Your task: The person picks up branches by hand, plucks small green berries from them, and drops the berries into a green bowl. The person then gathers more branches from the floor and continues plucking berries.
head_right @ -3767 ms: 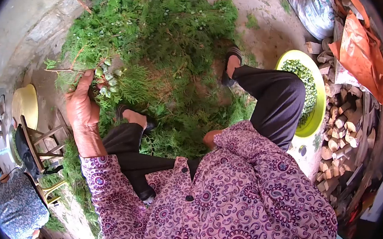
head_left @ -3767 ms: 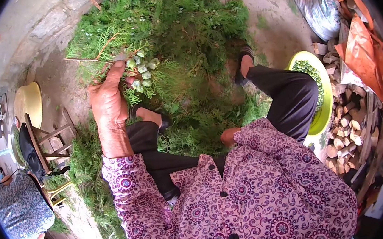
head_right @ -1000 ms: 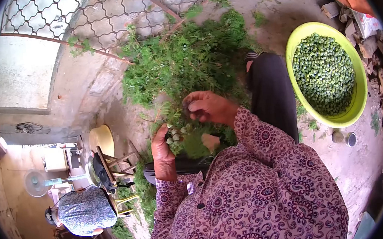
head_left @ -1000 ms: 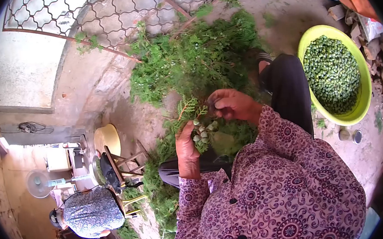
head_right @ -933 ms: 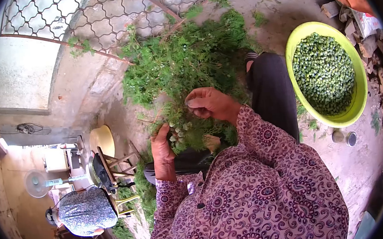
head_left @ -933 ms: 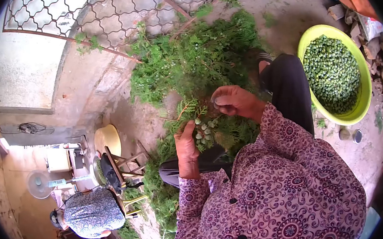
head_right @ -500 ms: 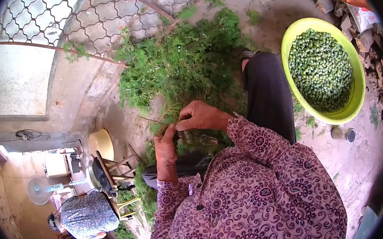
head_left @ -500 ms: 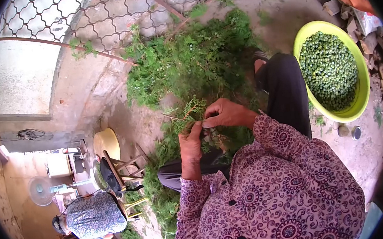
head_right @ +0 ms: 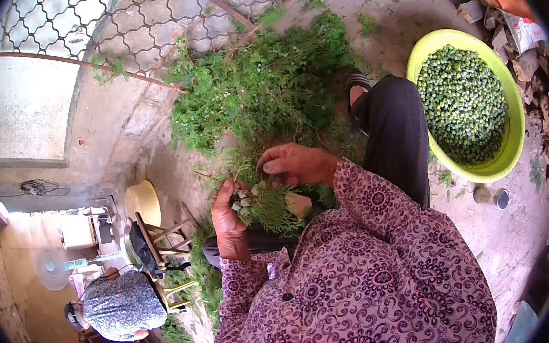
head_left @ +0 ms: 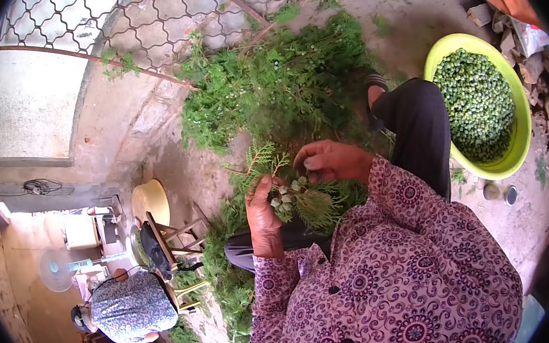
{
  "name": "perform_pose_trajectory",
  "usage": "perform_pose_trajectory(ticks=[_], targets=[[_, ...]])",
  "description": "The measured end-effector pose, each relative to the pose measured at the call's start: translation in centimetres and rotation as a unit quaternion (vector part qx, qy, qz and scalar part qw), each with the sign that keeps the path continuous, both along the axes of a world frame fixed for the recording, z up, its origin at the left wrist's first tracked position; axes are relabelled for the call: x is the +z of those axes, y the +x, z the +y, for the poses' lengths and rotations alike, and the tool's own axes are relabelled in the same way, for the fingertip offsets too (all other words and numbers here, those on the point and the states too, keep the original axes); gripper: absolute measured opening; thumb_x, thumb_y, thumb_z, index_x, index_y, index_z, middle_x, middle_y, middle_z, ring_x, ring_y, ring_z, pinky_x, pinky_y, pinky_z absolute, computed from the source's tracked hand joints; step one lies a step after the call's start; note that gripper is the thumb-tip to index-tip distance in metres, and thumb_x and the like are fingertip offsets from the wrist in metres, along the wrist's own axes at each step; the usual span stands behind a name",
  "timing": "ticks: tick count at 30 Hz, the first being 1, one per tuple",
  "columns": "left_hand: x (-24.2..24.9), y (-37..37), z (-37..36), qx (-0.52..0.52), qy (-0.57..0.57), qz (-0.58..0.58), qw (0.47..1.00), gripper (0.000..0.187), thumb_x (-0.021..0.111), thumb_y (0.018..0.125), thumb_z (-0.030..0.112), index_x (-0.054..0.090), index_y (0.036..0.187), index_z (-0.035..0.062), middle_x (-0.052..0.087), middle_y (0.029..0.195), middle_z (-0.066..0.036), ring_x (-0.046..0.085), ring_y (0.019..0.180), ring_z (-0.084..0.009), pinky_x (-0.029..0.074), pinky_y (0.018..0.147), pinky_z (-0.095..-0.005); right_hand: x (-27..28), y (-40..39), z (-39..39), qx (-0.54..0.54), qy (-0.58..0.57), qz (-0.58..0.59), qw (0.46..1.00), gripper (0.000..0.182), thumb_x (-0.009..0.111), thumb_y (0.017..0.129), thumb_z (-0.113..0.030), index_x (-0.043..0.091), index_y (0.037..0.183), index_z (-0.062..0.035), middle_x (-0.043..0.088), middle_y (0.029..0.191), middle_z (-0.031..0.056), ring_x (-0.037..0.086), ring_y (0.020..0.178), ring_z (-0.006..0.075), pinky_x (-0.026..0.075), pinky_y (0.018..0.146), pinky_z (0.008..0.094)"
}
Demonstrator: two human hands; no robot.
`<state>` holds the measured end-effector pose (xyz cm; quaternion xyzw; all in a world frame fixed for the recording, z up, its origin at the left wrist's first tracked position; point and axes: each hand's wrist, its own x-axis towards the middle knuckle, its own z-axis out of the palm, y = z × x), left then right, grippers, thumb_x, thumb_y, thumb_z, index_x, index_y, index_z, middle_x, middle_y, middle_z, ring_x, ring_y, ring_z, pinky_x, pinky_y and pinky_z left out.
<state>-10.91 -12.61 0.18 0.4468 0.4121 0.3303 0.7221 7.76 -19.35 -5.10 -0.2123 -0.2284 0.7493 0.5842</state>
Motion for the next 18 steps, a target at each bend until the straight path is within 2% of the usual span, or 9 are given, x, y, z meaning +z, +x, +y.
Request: perform_pose_trajectory(ticks=[1,2,4,8,10,13,18], targets=[[-0.4,-0.2,0.2,0.000,-0.001,-0.001,1.000,0.016,0.063,0.076,0.020,0.060,0.077,0.0043,0.060,0.071,-0.004,0.055,0.063,-0.0136,0.045,0.062,-0.0290,-0.1,-0.1,-0.1,0.021,0.015,-0.058,0.998,0.022,0.058,0.079,-0.015,0.056,0.097,-0.0027,0.057,0.082,-0.0003,0.052,0.066,0.0062,0.040,0.050,0.0188],[-0.8,-0.2,0.4,0.012,0.003,0.017,1.000,0.015,0.062,0.077,0.019,0.060,0.077,0.0042,0.060,0.071,-0.004,0.055,0.062,-0.0133,0.045,0.060,-0.0283,0.1,-0.2,-0.2,0.021,0.013,-0.058,0.998,0.022,0.058,0.079,-0.015,0.056,0.097,-0.0027,0.057,0.082,-0.0003,0.052,0.066,0.0062,0.040,0.050,0.0188],[-1.3,-0.4,0.5,0.024,0.008,0.034,0.999,0.014,0.062,0.077,0.018,0.060,0.077,0.0041,0.060,0.071,-0.004,0.055,0.061,-0.0129,0.045,0.058,-0.0277,0.8,-0.2,-0.3,0.000,0.128,-0.221,0.967,0.027,0.059,0.078,-0.015,0.056,0.101,-0.0006,0.057,0.086,0.0003,0.052,0.075,0.0055,0.042,0.065,0.0203],[-0.7,0.4,-0.4,0.008,-0.023,-0.006,1.000,0.010,0.059,0.080,0.013,0.060,0.078,0.0042,0.060,0.070,-0.003,0.054,0.058,-0.0113,0.044,0.053,-0.0246,-0.1,-0.8,0.2,-0.009,0.134,-0.244,0.960,0.028,0.063,0.077,-0.019,0.059,0.098,-0.0011,0.058,0.085,-0.0004,0.051,0.078,0.0056,0.041,0.071,0.0232],[-0.6,0.7,-0.6,0.010,-0.023,-0.010,1.000,0.009,0.058,0.081,0.012,0.059,0.079,0.0041,0.059,0.070,-0.003,0.054,0.058,-0.0108,0.044,0.052,-0.0236,-0.3,-0.8,0.2,-0.005,0.108,-0.242,0.964,0.029,0.065,0.076,-0.025,0.062,0.091,-0.0014,0.058,0.083,-0.0008,0.050,0.079,0.0064,0.040,0.073,0.0234],[-0.4,1.0,-0.6,0.063,-0.043,-0.003,0.997,0.009,0.058,0.081,0.012,0.059,0.078,0.0043,0.059,0.070,-0.002,0.055,0.059,-0.0107,0.045,0.053,-0.0242,-0.3,-0.9,0.3,-0.039,0.099,-0.260,0.960,0.031,0.064,0.077,-0.027,0.062,0.093,-0.0009,0.059,0.082,-0.0003,0.051,0.078,0.0075,0.041,0.073,0.0241],[-0.8,0.8,-0.6,0.009,-0.041,-0.012,0.999,0.011,0.060,0.081,0.015,0.059,0.082,0.0041,0.060,0.072,-0.003,0.055,0.060,-0.0106,0.045,0.055,-0.0247,-1.0,-0.9,0.5,-0.059,0.148,-0.288,0.944,0.031,0.062,0.079,-0.027,0.061,0.094,-0.0004,0.059,0.082,0.0018,0.052,0.077,0.0088,0.042,0.072,0.0254]])
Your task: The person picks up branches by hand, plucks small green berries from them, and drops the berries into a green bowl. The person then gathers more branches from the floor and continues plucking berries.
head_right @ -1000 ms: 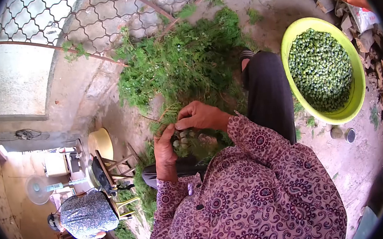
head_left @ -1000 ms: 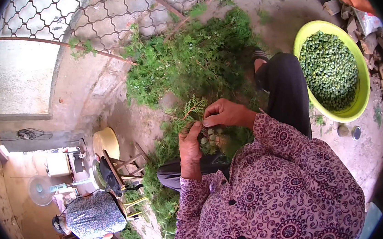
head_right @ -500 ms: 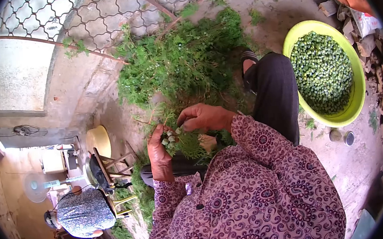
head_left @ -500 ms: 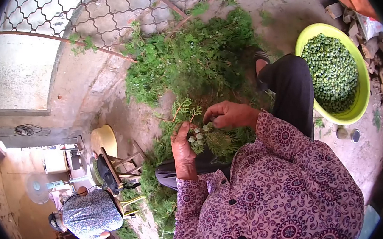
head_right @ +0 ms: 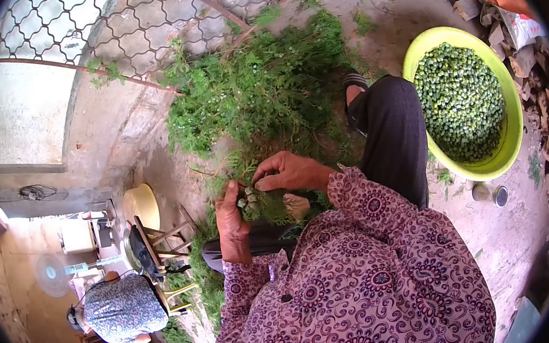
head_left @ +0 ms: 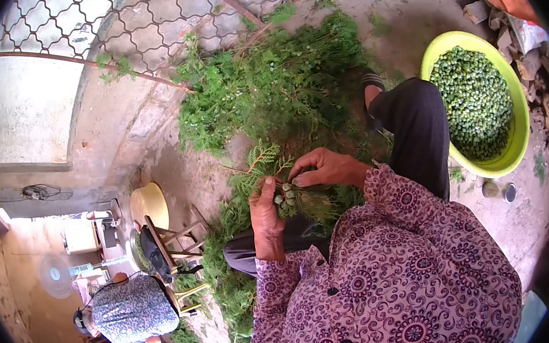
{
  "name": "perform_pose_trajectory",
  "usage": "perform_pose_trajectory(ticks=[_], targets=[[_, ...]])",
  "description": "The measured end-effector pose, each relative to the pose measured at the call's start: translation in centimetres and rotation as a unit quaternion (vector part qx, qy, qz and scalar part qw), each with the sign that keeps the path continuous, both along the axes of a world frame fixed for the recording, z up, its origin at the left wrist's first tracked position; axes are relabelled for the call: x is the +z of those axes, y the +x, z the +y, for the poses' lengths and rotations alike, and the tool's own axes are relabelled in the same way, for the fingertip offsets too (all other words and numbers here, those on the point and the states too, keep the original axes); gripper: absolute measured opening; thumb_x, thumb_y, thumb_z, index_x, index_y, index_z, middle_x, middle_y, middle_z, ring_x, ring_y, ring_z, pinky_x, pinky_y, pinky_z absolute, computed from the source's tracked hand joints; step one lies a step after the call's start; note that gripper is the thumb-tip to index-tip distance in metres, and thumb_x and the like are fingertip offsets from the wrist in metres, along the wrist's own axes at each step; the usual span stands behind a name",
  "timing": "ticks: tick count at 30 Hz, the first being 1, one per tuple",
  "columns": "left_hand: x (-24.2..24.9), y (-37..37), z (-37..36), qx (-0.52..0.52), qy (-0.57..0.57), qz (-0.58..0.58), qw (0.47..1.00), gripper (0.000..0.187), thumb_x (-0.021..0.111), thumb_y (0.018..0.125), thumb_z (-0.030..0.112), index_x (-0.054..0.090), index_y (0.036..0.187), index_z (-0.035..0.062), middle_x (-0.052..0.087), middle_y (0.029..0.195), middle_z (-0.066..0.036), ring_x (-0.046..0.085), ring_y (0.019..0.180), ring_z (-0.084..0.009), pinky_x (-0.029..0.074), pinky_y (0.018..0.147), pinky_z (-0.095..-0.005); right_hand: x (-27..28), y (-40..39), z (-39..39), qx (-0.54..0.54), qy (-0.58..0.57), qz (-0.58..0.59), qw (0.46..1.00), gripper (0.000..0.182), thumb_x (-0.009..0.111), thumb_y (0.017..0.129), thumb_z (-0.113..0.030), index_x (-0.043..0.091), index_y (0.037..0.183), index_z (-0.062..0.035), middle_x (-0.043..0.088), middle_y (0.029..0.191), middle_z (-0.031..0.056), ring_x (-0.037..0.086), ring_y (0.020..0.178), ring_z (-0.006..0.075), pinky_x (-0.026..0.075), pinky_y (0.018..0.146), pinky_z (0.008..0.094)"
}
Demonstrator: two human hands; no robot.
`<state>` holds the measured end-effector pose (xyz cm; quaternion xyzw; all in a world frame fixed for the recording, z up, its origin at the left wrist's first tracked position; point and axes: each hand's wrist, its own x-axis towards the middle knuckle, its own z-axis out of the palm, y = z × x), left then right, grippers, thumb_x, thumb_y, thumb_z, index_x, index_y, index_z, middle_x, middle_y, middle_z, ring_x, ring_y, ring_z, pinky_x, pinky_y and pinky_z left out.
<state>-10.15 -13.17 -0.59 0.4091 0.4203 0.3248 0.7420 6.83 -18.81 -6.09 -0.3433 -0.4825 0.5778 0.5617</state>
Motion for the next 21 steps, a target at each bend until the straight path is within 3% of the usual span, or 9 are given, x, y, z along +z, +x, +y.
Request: perform_pose_trajectory(ticks=[5,7,10,17,19,21], targets=[[-0.5,-0.1,0.2,-0.032,0.015,0.053,0.998,0.013,0.062,0.080,0.014,0.059,0.083,0.0025,0.060,0.072,-0.004,0.055,0.060,-0.0108,0.045,0.057,-0.0239,-0.2,-0.1,-0.1,-0.042,0.034,-0.062,0.997,0.028,0.060,0.079,-0.023,0.061,0.093,0.0006,0.060,0.078,0.0048,0.053,0.074,0.0102,0.043,0.069,0.0274],[-0.4,0.0,0.1,-0.049,0.025,0.065,0.996,0.013,0.063,0.080,0.014,0.059,0.083,0.0018,0.060,0.072,-0.004,0.055,0.060,-0.0108,0.045,0.057,-0.0236,-0.3,-0.2,-0.1,-0.102,0.032,-0.173,0.979,0.025,0.058,0.079,-0.020,0.061,0.090,0.0014,0.060,0.074,0.0051,0.055,0.067,0.0124,0.044,0.063,0.0286],[-0.1,0.5,-0.5,-0.037,0.079,0.075,0.993,0.012,0.062,0.080,0.012,0.059,0.084,0.0009,0.060,0.072,-0.004,0.055,0.061,-0.0103,0.044,0.058,-0.0231,-0.2,-1.0,-0.1,-0.169,-0.019,-0.148,0.974,0.023,0.058,0.078,-0.018,0.060,0.087,0.0026,0.060,0.070,0.0072,0.057,0.062,0.0141,0.045,0.057,0.0300],[-0.5,0.6,-0.7,-0.045,0.082,0.079,0.993,0.011,0.062,0.080,0.011,0.059,0.083,0.0010,0.060,0.071,-0.003,0.055,0.062,-0.0097,0.044,0.058,-0.0230,0.3,-1.4,-0.2,-0.173,-0.094,-0.036,0.980,0.022,0.057,0.078,-0.016,0.057,0.082,0.0050,0.057,0.064,0.0112,0.060,0.063,0.0150,0.046,0.054,0.0332],[-0.8,0.4,-0.7,-0.041,0.073,0.084,0.993,0.010,0.062,0.080,0.011,0.059,0.083,0.0014,0.060,0.070,-0.004,0.055,0.061,-0.0100,0.044,0.058,-0.0232,-0.7,-2.1,0.0,-0.299,0.034,-0.324,0.897,0.019,0.056,0.080,-0.014,0.056,0.080,0.0052,0.058,0.067,0.0090,0.060,0.061,0.0158,0.046,0.049,0.0310],[-0.5,0.2,-0.9,-0.039,0.030,0.052,0.997,0.010,0.063,0.079,0.011,0.059,0.082,0.0023,0.060,0.070,-0.004,0.055,0.061,-0.0108,0.045,0.057,-0.0236,-2.5,-2.0,0.8,-0.327,0.025,-0.290,0.899,0.017,0.055,0.080,-0.013,0.055,0.083,0.0037,0.058,0.069,0.0081,0.060,0.061,0.0156,0.045,0.047,0.0288]])
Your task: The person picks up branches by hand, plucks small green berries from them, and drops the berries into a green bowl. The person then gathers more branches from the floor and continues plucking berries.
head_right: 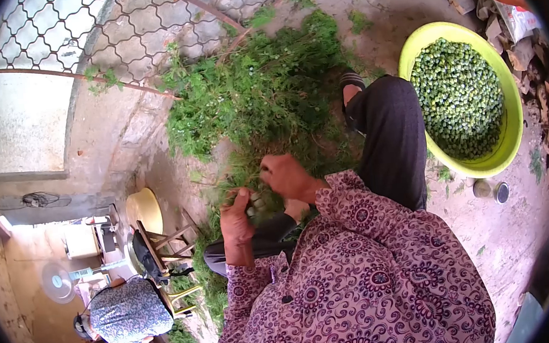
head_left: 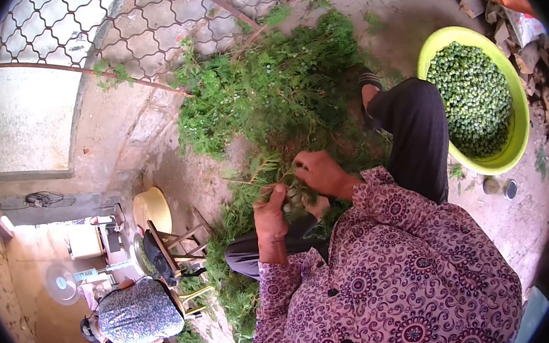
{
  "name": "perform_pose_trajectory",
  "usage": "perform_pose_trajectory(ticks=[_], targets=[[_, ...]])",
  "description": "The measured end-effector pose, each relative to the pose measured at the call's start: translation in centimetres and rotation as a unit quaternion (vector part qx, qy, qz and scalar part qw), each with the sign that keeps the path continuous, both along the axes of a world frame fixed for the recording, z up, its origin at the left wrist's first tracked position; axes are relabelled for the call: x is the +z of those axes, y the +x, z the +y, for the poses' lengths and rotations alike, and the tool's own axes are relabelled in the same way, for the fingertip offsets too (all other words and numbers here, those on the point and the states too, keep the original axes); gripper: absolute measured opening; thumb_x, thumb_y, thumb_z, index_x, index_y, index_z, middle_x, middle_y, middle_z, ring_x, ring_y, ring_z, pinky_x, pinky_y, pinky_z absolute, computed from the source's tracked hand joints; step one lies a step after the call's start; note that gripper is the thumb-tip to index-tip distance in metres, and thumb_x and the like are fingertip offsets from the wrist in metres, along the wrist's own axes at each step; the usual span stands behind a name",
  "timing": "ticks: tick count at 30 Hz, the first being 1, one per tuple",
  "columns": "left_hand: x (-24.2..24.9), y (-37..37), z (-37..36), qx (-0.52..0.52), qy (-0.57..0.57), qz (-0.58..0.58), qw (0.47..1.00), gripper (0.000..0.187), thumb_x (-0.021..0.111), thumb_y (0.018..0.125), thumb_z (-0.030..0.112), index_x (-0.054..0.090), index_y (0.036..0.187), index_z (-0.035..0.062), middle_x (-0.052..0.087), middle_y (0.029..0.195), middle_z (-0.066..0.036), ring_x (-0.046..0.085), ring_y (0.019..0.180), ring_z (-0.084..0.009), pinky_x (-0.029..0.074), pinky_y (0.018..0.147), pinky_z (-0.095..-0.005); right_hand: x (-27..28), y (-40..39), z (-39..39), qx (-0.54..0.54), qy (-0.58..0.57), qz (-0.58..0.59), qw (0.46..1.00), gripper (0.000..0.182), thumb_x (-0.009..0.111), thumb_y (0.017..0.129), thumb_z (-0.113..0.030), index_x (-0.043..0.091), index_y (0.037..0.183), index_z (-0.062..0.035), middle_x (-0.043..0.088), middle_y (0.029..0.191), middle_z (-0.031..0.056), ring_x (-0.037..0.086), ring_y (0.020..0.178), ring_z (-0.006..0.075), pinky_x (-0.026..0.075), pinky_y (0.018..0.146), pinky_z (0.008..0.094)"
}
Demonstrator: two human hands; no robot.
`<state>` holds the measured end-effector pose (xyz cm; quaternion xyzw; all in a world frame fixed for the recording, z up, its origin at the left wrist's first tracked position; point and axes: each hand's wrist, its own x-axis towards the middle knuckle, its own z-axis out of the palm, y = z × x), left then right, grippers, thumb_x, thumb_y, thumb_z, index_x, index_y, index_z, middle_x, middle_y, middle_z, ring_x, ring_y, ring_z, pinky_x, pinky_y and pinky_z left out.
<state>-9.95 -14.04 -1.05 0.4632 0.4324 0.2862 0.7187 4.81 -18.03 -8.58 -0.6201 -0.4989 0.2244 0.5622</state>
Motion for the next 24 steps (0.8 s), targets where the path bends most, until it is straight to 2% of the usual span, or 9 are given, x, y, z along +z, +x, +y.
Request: perform_pose_trajectory(ticks=[2,3,4,5,8,14,17,20,24], targets=[[0.4,-0.4,0.3,-0.001,0.019,-0.002,1.000,0.010,0.064,0.079,0.012,0.059,0.082,0.0029,0.061,0.071,-0.005,0.055,0.061,-0.0113,0.045,0.057,-0.0240,-0.6,1.1,0.1,-0.025,0.011,0.035,0.999,0.016,0.055,0.080,-0.013,0.055,0.086,0.0022,0.058,0.071,0.0071,0.060,0.060,0.0153,0.043,0.045,0.0266],[0.6,-0.6,0.3,0.003,0.040,-0.006,0.999,0.011,0.065,0.078,0.012,0.059,0.081,0.0034,0.061,0.072,-0.005,0.055,0.061,-0.0119,0.044,0.057,-0.0243,0.1,2.2,-0.1,0.041,-0.046,0.270,0.961,0.018,0.056,0.080,-0.015,0.054,0.090,0.0005,0.059,0.073,0.0062,0.059,0.060,0.0143,0.042,0.044,0.0253],[0.9,-0.6,0.3,0.007,0.041,-0.006,0.999,0.011,0.065,0.078,0.012,0.059,0.081,0.0034,0.061,0.072,-0.005,0.055,0.061,-0.0119,0.044,0.057,-0.0243,0.6,3.0,-0.1,0.104,-0.101,0.488,0.861,0.022,0.056,0.079,-0.017,0.054,0.094,-0.0013,0.059,0.075,0.0053,0.057,0.060,0.0133,0.040,0.044,0.0240],[1.3,-0.4,0.2,0.014,0.029,-0.029,0.999,0.012,0.065,0.077,0.013,0.059,0.081,0.0039,0.061,0.073,-0.005,0.055,0.063,-0.0122,0.044,0.058,-0.0248,0.7,3.1,0.0,0.134,-0.104,0.520,0.837,0.025,0.054,0.081,-0.016,0.050,0.100,-0.0010,0.058,0.082,0.0060,0.058,0.062,0.0124,0.038,0.042,0.0210],[0.9,-0.6,0.5,0.017,0.021,-0.046,0.999,0.013,0.066,0.077,0.014,0.059,0.080,0.0048,0.061,0.074,-0.006,0.055,0.067,-0.0126,0.044,0.062,-0.0257,0.9,2.8,-0.7,0.233,-0.127,0.564,0.782,0.023,0.054,0.083,-0.018,0.052,0.098,-0.0014,0.057,0.088,0.0032,0.056,0.066,0.0097,0.039,0.047,0.0200],[0.4,-0.5,0.6,0.003,0.001,-0.039,0.999,0.013,0.067,0.076,0.015,0.059,0.081,0.0054,0.061,0.075,-0.004,0.055,0.070,-0.0123,0.043,0.066,-0.0258,0.3,0.9,-0.3,0.347,-0.059,0.545,0.761,0.023,0.061,0.082,-0.022,0.056,0.096,-0.0045,0.056,0.090,-0.0010,0.052,0.079,0.0074,0.043,0.068,0.0231],[0.5,-0.1,0.3,-0.007,0.001,-0.045,0.999,0.012,0.066,0.077,0.014,0.060,0.082,0.0051,0.061,0.074,-0.004,0.054,0.067,-0.0117,0.043,0.063,-0.0249,1.1,1.3,-0.7,0.355,-0.122,0.552,0.745,0.021,0.063,0.080,-0.020,0.057,0.093,-0.0047,0.057,0.086,-0.0014,0.052,0.079,0.0074,0.044,0.067,0.0232],[-0.1,-0.2,0.5,-0.014,0.022,-0.035,0.999,0.012,0.065,0.077,0.015,0.059,0.082,0.0048,0.061,0.075,-0.005,0.055,0.064,-0.0126,0.045,0.060,-0.0257,1.4,1.1,-0.8,0.325,-0.102,0.543,0.768,0.019,0.064,0.077,-0.016,0.058,0.091,-0.0042,0.058,0.080,-0.0014,0.053,0.073,0.0075,0.044,0.065,0.0221],[-0.4,-0.1,0.3,-0.008,0.001,-0.046,0.999,0.013,0.065,0.077,0.015,0.059,0.081,0.0042,0.062,0.075,-0.006,0.056,0.063,-0.0139,0.046,0.059,-0.0273,0.8,0.7,-0.5,0.295,-0.118,0.578,0.752,0.018,0.064,0.076,-0.013,0.058,0.090,-0.0036,0.058,0.077,-0.0002,0.054,0.067,0.0083,0.044,0.061,0.0223]])
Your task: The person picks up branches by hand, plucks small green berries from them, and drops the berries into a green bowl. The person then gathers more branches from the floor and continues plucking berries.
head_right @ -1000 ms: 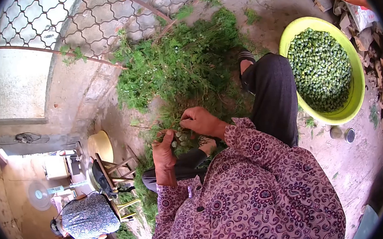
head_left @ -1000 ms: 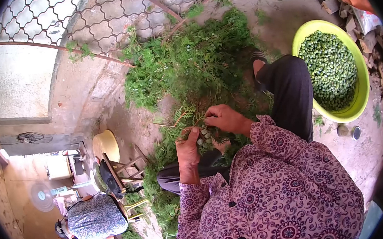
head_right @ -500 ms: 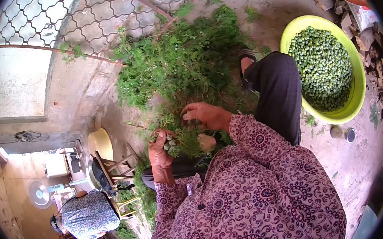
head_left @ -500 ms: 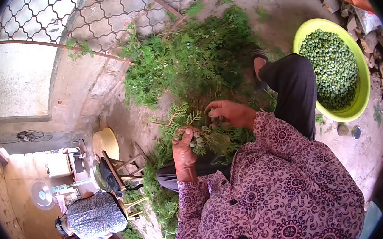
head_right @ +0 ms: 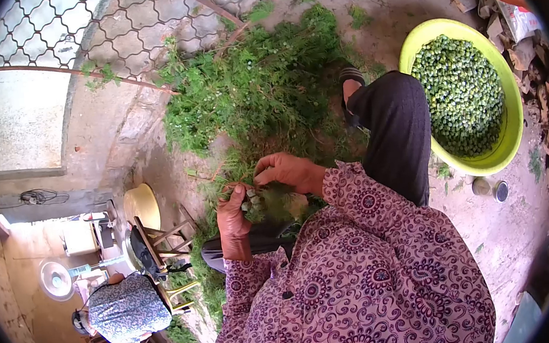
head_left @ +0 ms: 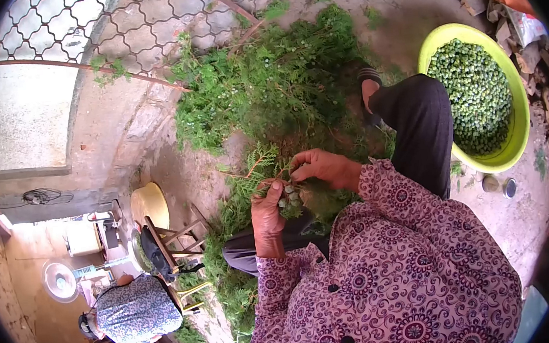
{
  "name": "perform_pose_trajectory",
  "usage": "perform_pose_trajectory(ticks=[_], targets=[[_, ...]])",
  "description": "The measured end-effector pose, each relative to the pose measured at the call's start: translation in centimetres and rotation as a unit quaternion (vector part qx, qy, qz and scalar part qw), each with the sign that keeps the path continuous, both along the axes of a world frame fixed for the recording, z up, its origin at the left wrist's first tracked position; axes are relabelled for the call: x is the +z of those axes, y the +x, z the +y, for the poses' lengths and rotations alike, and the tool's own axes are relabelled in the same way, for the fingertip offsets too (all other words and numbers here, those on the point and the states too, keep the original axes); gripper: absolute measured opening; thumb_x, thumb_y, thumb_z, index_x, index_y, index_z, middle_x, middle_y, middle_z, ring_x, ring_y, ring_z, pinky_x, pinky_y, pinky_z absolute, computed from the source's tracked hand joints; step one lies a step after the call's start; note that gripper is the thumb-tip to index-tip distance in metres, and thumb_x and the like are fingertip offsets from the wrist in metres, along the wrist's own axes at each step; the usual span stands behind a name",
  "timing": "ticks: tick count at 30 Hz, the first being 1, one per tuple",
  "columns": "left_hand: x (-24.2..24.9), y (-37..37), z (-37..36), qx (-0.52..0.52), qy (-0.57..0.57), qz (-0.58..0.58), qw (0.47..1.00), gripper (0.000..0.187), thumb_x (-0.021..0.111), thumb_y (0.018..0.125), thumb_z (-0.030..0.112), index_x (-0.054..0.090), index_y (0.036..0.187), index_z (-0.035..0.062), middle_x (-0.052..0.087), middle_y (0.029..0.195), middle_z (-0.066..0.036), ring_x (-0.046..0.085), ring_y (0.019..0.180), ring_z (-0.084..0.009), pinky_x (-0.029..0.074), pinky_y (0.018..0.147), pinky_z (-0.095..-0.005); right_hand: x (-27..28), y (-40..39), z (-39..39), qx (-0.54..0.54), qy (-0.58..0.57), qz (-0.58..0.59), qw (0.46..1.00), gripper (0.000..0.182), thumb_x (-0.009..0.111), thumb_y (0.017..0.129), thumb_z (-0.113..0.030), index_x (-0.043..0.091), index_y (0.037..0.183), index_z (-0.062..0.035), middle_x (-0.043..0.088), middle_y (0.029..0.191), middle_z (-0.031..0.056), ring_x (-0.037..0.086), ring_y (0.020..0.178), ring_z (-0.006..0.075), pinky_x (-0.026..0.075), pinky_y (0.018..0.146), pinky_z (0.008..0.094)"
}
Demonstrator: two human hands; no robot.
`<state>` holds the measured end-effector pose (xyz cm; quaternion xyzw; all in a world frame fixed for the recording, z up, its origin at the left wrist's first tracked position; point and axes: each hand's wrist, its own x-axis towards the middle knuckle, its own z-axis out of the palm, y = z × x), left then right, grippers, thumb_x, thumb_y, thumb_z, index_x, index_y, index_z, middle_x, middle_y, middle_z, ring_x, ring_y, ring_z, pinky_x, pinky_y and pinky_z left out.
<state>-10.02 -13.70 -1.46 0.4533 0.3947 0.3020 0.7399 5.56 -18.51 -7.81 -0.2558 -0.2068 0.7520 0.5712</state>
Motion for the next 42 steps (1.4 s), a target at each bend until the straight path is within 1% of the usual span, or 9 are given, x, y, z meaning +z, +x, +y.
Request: perform_pose_trajectory(ticks=[3,6,8,13,19,24,27,37,42], targets=[[-0.8,0.0,0.3,-0.003,0.033,0.022,0.999,0.013,0.065,0.077,0.014,0.059,0.080,0.0033,0.061,0.073,-0.005,0.056,0.064,-0.0138,0.046,0.059,-0.0271,-0.6,-0.1,0.4,-0.085,0.011,-0.058,0.995,0.015,0.061,0.076,-0.011,0.057,0.088,-0.0032,0.058,0.075,0.0025,0.055,0.064,0.0094,0.044,0.053,0.0226],[-0.4,-0.1,0.1,0.040,-0.005,0.003,0.999,0.013,0.065,0.078,0.014,0.059,0.081,0.0026,0.060,0.071,-0.004,0.056,0.064,-0.0135,0.046,0.058,-0.0266,-1.5,1.4,0.7,-0.138,-0.117,-0.120,0.976,0.010,0.058,0.078,-0.010,0.055,0.086,-0.0047,0.057,0.074,0.0039,0.056,0.063,0.0115,0.041,0.044,0.0220],[0.3,0.4,0.2,0.077,0.024,0.029,0.996,0.010,0.064,0.078,0.011,0.060,0.080,0.0023,0.060,0.072,-0.003,0.055,0.063,-0.0120,0.045,0.057,-0.0254,-1.3,3.0,0.9,-0.199,-0.112,0.067,0.971,0.007,0.056,0.079,-0.009,0.054,0.086,-0.0073,0.058,0.075,0.0044,0.055,0.059,0.0118,0.037,0.039,0.0201],[-1.0,0.2,0.9,0.119,0.062,0.070,0.989,0.006,0.062,0.079,0.007,0.061,0.081,0.0018,0.060,0.073,-0.002,0.054,0.063,-0.0093,0.044,0.057,-0.0224,0.6,4.0,0.2,-0.150,-0.058,0.071,0.984,0.007,0.055,0.083,-0.013,0.053,0.086,-0.0074,0.055,0.071,0.0032,0.053,0.055,0.0100,0.035,0.038,0.0195],[-1.5,0.9,0.1,0.101,0.077,0.103,0.987,0.008,0.063,0.079,0.008,0.061,0.083,0.0014,0.060,0.074,-0.001,0.054,0.062,-0.0076,0.043,0.057,-0.0207,1.8,1.5,-0.7,-0.049,0.000,-0.161,0.986,0.024,0.064,0.078,-0.024,0.057,0.089,-0.0039,0.053,0.065,0.0009,0.048,0.050,0.0055,0.035,0.041,0.0190],[-1.2,1.3,-0.2,0.075,0.072,0.093,0.990,0.010,0.063,0.080,0.010,0.061,0.082,0.0011,0.060,0.073,-0.001,0.053,0.061,-0.0067,0.043,0.055,-0.0195,0.2,0.2,0.1,-0.133,0.139,-0.390,0.900,0.031,0.069,0.073,-0.024,0.059,0.092,-0.0013,0.054,0.067,0.0000,0.048,0.053,0.0047,0.040,0.048,0.0211],[-1.3,1.3,-0.2,0.070,0.065,0.099,0.991,0.010,0.062,0.080,0.010,0.061,0.081,0.0004,0.060,0.072,-0.001,0.053,0.061,-0.0068,0.043,0.054,-0.0203,1.1,0.6,-0.5,-0.083,0.061,-0.322,0.941,0.030,0.068,0.073,-0.023,0.059,0.091,-0.0001,0.055,0.069,0.0006,0.051,0.055,0.0057,0.042,0.049,0.0218],[-1.4,1.9,-0.2,0.076,0.062,0.122,0.988,0.009,0.060,0.081,0.009,0.060,0.081,-0.0007,0.060,0.070,-0.004,0.054,0.058,-0.0102,0.044,0.052,-0.0225,0.9,0.3,-0.7,-0.121,0.088,-0.349,0.925,0.024,0.061,0.077,-0.020,0.058,0.087,0.0015,0.056,0.065,0.0034,0.053,0.051,0.0080,0.042,0.046,0.0231],[-0.9,1.6,0.1,0.060,-0.042,0.045,0.996,0.010,0.060,0.081,0.008,0.060,0.084,-0.0019,0.061,0.075,-0.007,0.057,0.062,-0.0146,0.048,0.057,-0.0262,0.8,0.7,-0.6,-0.064,0.020,-0.087,0.994,0.016,0.057,0.081,-0.015,0.054,0.089,-0.0010,0.052,0.065,0.0023,0.045,0.048,0.0054,0.033,0.041,0.0191]])
